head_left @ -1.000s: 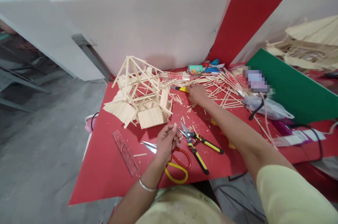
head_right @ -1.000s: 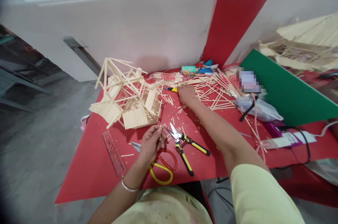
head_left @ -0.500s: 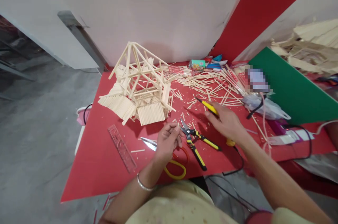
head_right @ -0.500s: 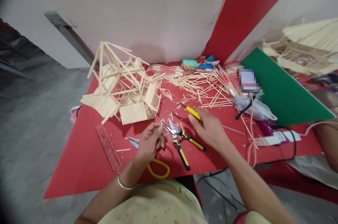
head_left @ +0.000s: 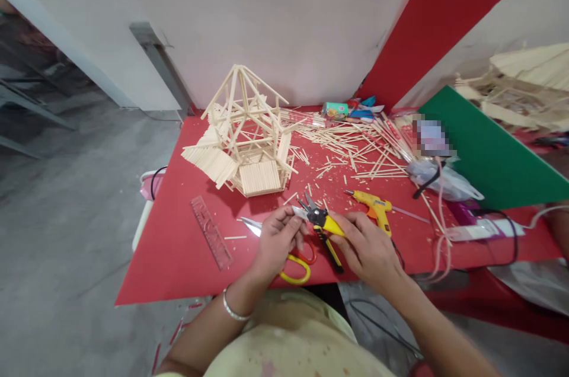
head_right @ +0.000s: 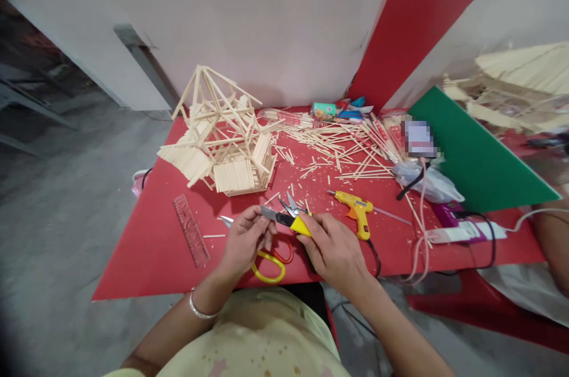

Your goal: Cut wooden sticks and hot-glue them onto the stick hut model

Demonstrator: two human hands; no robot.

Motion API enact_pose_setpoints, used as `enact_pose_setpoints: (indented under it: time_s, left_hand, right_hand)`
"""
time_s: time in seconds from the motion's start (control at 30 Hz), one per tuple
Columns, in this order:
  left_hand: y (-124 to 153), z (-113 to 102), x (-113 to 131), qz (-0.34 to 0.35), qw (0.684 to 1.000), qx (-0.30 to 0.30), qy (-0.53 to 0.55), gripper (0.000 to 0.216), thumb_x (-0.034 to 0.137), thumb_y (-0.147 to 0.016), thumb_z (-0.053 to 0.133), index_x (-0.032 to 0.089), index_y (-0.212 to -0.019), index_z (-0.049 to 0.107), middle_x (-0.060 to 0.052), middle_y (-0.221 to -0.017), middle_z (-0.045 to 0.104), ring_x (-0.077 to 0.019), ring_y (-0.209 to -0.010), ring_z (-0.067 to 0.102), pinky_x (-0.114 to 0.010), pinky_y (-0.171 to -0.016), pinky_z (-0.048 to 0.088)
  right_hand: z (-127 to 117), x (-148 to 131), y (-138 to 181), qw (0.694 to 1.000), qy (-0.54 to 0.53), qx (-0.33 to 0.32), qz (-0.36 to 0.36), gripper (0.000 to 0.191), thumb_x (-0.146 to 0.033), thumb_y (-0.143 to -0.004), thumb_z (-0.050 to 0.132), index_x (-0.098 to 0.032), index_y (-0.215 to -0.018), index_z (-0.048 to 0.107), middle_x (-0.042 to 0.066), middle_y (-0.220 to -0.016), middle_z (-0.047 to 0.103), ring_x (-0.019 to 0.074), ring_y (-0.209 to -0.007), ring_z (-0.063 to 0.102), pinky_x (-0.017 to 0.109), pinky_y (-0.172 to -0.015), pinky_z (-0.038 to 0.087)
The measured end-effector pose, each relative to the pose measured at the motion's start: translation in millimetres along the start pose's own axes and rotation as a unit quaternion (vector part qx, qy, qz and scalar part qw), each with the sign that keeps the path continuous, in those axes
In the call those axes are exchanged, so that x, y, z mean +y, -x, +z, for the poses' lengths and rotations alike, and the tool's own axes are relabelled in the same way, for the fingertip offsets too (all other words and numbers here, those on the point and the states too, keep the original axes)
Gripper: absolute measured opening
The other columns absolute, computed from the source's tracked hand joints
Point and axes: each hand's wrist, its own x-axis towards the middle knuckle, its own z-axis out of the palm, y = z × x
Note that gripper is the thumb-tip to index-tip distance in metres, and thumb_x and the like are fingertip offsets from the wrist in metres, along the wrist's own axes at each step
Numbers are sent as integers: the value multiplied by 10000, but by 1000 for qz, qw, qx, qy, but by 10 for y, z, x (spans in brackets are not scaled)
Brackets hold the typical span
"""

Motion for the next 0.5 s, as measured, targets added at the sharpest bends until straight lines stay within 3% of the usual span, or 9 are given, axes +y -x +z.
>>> enact_pose_setpoints:
  time_s: [0.2,0.5]
  left_hand:
    - [81,-37,24,15,1000,11,14,299,410,-807,761,159,-871,613,12,-636,659,-61,-383,518,-168,-389,377]
    - [154,10,63,15,1000,-5,2,285,397,-815,756,153,-826,610,10,-618,650,-52,-367,500,-155,-371,319]
  right_hand:
    - [6,-58,13,998,-22,52,-38,449,-238,-935,628,-185,-1375,554,89,-1013,692,205,-880,637,328,-791,508]
    - [-31,-72,58,996,11,78,-45,449,-245,-915,660,-190,-1354,586,81,-983,687,198,-868,631,326,-794,490]
